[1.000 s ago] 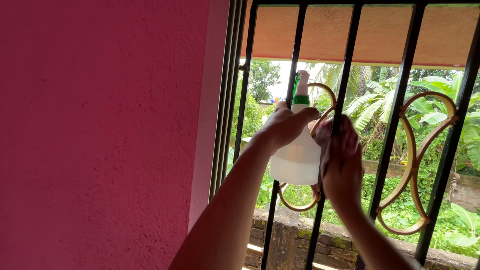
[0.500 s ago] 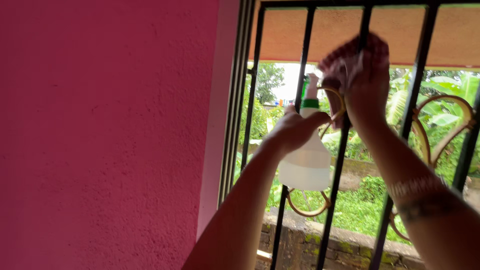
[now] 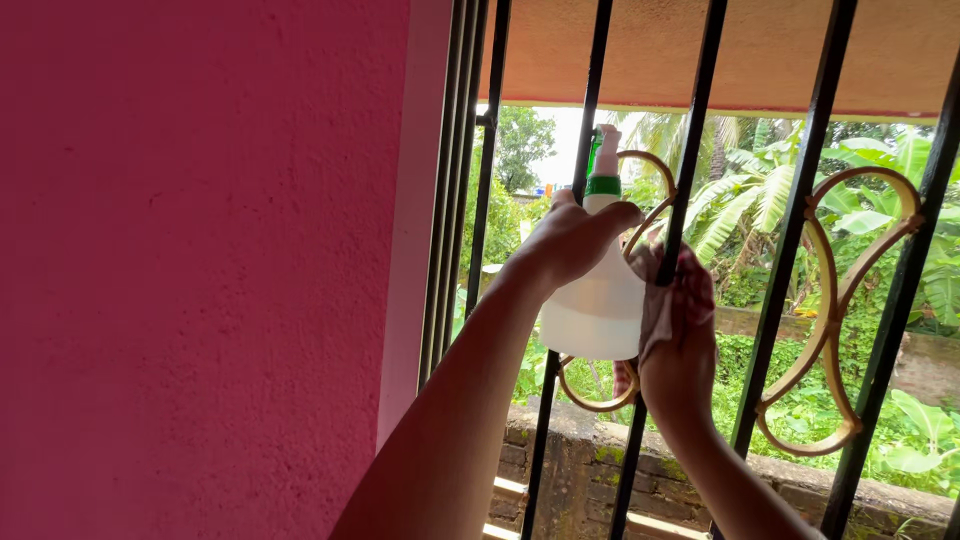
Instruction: The person sprays a cleaning solution onto a black metal window grille and wipes it with a cloth. The person repeatedly sprays and wipes different sections of the grille, including the decorative loops and vertical bars, to remove dirt.
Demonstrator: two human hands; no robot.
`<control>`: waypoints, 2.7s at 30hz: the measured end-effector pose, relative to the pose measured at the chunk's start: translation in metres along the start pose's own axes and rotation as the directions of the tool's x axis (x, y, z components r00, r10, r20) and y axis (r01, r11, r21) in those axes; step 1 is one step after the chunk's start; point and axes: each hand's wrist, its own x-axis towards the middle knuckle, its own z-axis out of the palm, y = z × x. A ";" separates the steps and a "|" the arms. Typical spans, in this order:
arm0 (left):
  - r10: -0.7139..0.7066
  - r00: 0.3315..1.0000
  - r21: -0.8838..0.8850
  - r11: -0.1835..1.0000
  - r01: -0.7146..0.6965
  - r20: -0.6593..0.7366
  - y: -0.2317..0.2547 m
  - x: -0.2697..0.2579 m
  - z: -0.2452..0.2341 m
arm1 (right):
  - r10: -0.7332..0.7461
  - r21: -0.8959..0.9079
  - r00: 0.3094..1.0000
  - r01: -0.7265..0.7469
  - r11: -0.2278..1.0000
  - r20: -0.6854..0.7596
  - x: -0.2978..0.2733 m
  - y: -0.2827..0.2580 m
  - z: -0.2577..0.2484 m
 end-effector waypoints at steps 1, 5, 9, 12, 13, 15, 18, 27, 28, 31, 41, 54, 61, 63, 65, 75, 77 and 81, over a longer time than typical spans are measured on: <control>-0.004 1.000 0.001 1.000 0.004 0.000 -0.001 -0.001 0.000 | 0.033 0.057 0.999 -0.034 0.998 0.009 -0.007 0.001 0.001; -0.017 1.000 -0.013 1.000 0.017 0.010 0.001 0.000 0.001 | 0.032 -0.084 0.999 -0.029 0.996 0.027 -0.027 0.002 -0.005; 0.009 1.000 0.019 1.000 -0.009 -0.003 -0.001 -0.001 0.002 | 0.011 -0.010 1.000 -0.011 1.000 0.019 -0.027 -0.011 -0.004; 0.030 0.999 -0.002 1.000 -0.030 -0.017 -0.001 0.000 0.002 | -0.010 -0.057 1.000 0.011 0.998 0.023 -0.003 -0.022 -0.003; 0.035 0.999 -0.016 0.999 -0.035 -0.021 -0.001 0.001 0.002 | -0.011 -0.078 1.000 0.013 0.997 0.027 0.010 -0.023 -0.003; 0.041 0.999 -0.041 0.998 -0.042 -0.024 -0.001 0.000 0.002 | 0.115 0.030 0.992 -0.117 0.993 0.045 0.041 -0.019 -0.003; 0.015 1.000 -0.040 0.999 -0.015 -0.013 0.001 0.000 0.000 | -0.193 -0.205 0.981 0.184 0.961 -0.024 0.094 0.004 0.000; 0.018 1.000 -0.007 1.000 -0.018 -0.020 0.001 -0.002 0.000 | -0.303 -0.439 0.948 0.231 0.868 -0.100 0.150 0.050 0.008; 0.016 1.000 -0.017 1.000 -0.016 -0.015 0.002 -0.003 -0.001 | -0.500 -0.557 0.866 0.401 0.727 -0.029 0.145 0.047 0.007; -0.007 1.000 -0.039 0.999 0.007 -0.007 0.006 -0.008 0.000 | -0.109 0.065 0.993 0.111 0.992 -0.039 0.094 0.022 0.009; -0.024 1.000 0.011 1.000 0.024 0.006 0.003 -0.005 0.000 | -0.009 -0.151 1.000 0.010 0.988 0.008 -0.024 -0.015 -0.005; -0.001 1.000 -0.044 0.999 0.001 0.006 0.006 -0.006 -0.001 | -0.201 -0.038 0.979 0.200 0.979 -0.024 0.107 0.009 0.002; 0.020 1.000 -0.011 1.000 -0.020 -0.013 -0.001 0.000 0.001 | -0.022 -0.204 0.995 0.002 0.979 -0.098 0.201 0.049 0.007; 0.006 1.000 -0.011 1.000 -0.006 -0.018 -0.002 0.000 0.000 | -0.174 -0.129 0.974 0.156 0.979 -0.144 0.193 0.046 0.011; 0.016 1.000 -0.018 1.000 -0.017 -0.025 -0.002 -0.002 0.002 | -0.212 0.233 0.977 0.213 0.949 -0.033 0.169 0.032 0.014; -0.001 1.000 0.010 1.000 0.001 -0.005 0.001 -0.001 0.001 | -0.038 -0.190 0.999 0.038 0.981 0.006 0.042 -0.004 0.000; 0.026 0.999 0.015 1.000 -0.026 -0.019 -0.001 -0.001 0.002 | -0.090 -0.229 0.996 0.093 0.969 0.021 0.016 0.002 -0.003; 0.022 1.000 0.011 1.000 -0.022 -0.010 -0.001 -0.002 0.001 | 0.163 -0.237 0.987 -0.156 0.959 0.009 -0.031 0.004 -0.004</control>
